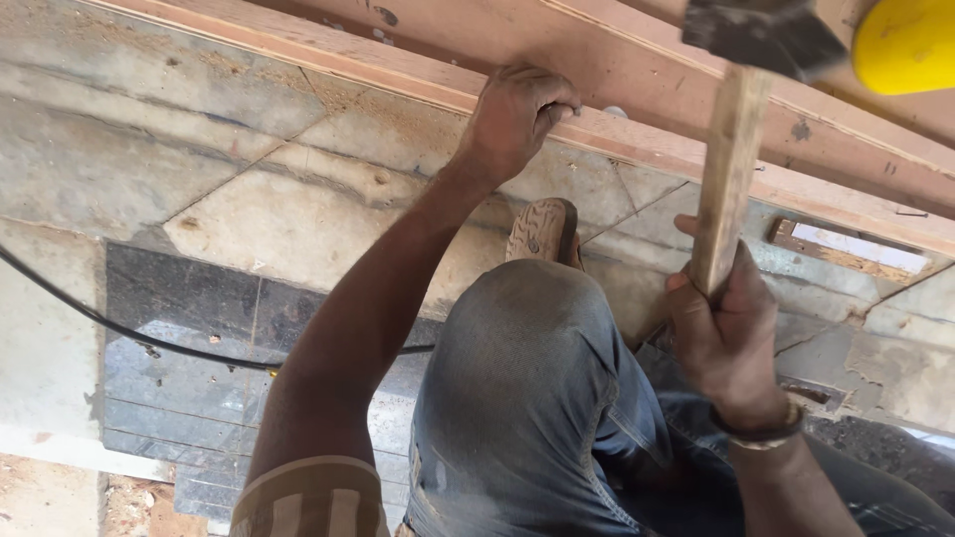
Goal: The person applies adhesive to wooden furniture components and hammers nails into a wooden frame, securing a thin backing piece while sitting on the floor.
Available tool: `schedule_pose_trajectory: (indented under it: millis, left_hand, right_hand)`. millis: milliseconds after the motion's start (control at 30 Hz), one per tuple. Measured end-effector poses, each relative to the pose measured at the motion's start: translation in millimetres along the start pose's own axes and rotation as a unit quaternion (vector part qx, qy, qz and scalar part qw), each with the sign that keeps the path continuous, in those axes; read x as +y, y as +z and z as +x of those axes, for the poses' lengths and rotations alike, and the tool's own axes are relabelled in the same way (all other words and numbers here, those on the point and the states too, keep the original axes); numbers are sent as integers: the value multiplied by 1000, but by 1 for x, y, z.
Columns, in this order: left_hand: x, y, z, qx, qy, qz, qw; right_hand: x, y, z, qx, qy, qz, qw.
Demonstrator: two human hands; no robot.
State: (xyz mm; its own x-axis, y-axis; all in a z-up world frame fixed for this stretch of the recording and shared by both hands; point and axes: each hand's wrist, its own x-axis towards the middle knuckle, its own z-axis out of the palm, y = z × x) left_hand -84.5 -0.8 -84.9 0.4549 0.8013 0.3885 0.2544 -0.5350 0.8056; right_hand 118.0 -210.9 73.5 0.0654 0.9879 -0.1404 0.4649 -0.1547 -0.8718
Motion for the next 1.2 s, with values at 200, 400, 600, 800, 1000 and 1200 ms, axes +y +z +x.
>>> schedule_pose_trajectory:
  millis: [200,400,600,800,1000,1200]
  left_hand:
    - [9,-1,-2,11,5,16,1000]
    - [6,-4,1,-8,-20,5,1000]
    - [-10,6,2,-6,16,54,998]
    - [35,-14,28,-72,40,6,997]
    - [155,58,88,-358,113,-22,927]
    - [228,226,29,-657,122,248,702]
  right_hand:
    - [2,-2,15,-55,185,-104,976]
    - [28,6,3,-19,160,384,909]
    - [3,-30,-4,-75,215,-58,972]
    - [-12,-119,-74,-18,204,50,978]
    - [14,-148,-113,68,255,108,958]
    - [14,-151,-118,107,231,204,945]
